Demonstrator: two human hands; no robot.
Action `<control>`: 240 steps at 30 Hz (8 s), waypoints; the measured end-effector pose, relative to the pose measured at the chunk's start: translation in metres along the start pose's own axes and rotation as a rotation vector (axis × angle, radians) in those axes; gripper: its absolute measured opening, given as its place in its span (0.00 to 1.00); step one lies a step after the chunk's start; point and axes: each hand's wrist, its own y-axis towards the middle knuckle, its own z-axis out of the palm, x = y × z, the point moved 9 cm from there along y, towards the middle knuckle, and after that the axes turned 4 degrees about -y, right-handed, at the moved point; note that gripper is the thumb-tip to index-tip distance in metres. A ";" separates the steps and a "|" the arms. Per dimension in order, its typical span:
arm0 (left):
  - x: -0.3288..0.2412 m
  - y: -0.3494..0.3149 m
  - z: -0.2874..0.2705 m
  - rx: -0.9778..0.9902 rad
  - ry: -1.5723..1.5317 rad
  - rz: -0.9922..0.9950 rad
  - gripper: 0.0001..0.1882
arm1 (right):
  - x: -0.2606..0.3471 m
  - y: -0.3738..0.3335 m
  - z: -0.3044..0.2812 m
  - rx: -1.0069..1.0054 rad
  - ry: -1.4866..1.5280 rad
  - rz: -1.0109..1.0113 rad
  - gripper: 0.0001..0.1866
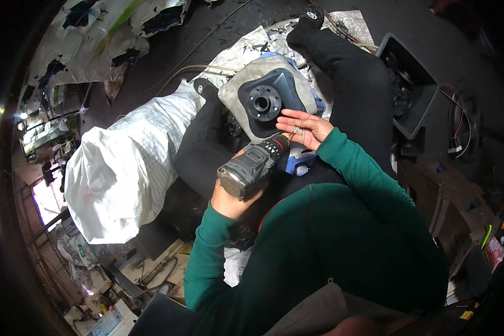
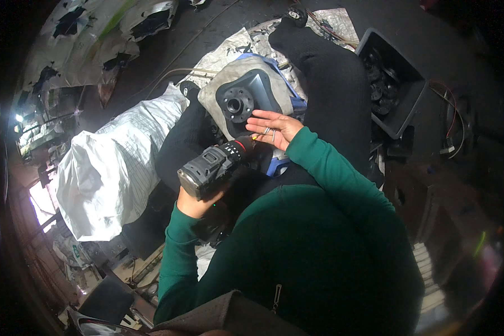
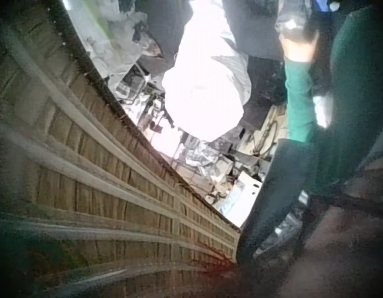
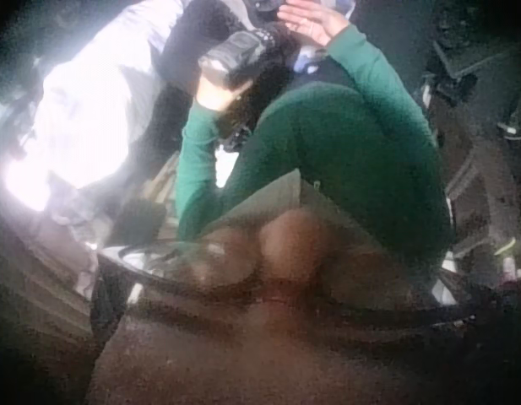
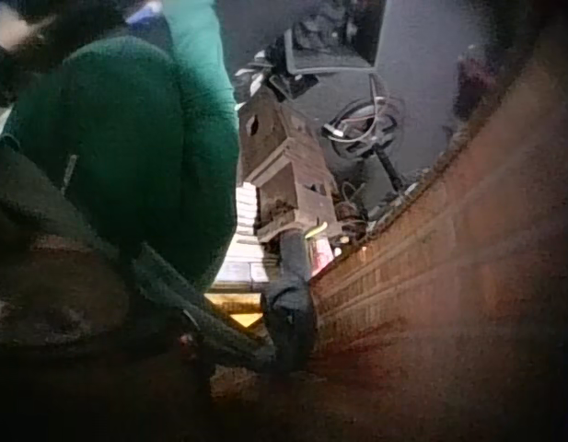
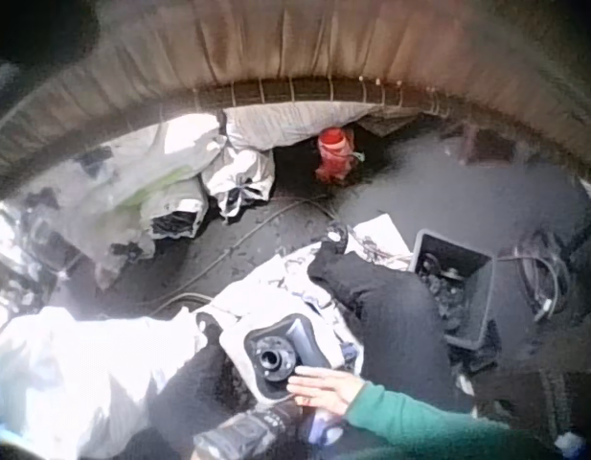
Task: The person sits on the floor and uses a cordless drill to make holes in a black plastic component. They repeatedly insert screws into the holes and drill them in, then remove the screws and repeat the process on the same component.
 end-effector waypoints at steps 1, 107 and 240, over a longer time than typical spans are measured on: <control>-0.001 -0.004 0.001 -0.015 -0.011 0.027 0.36 | -0.001 -0.001 0.006 0.025 0.022 0.002 0.23; 0.062 -0.099 0.072 0.099 -0.054 -0.409 0.46 | 0.052 0.037 0.115 -0.073 -0.997 -0.476 0.15; 0.003 -0.010 -0.043 -0.118 0.016 0.159 0.33 | 0.016 0.010 0.043 -0.107 -0.437 0.211 0.11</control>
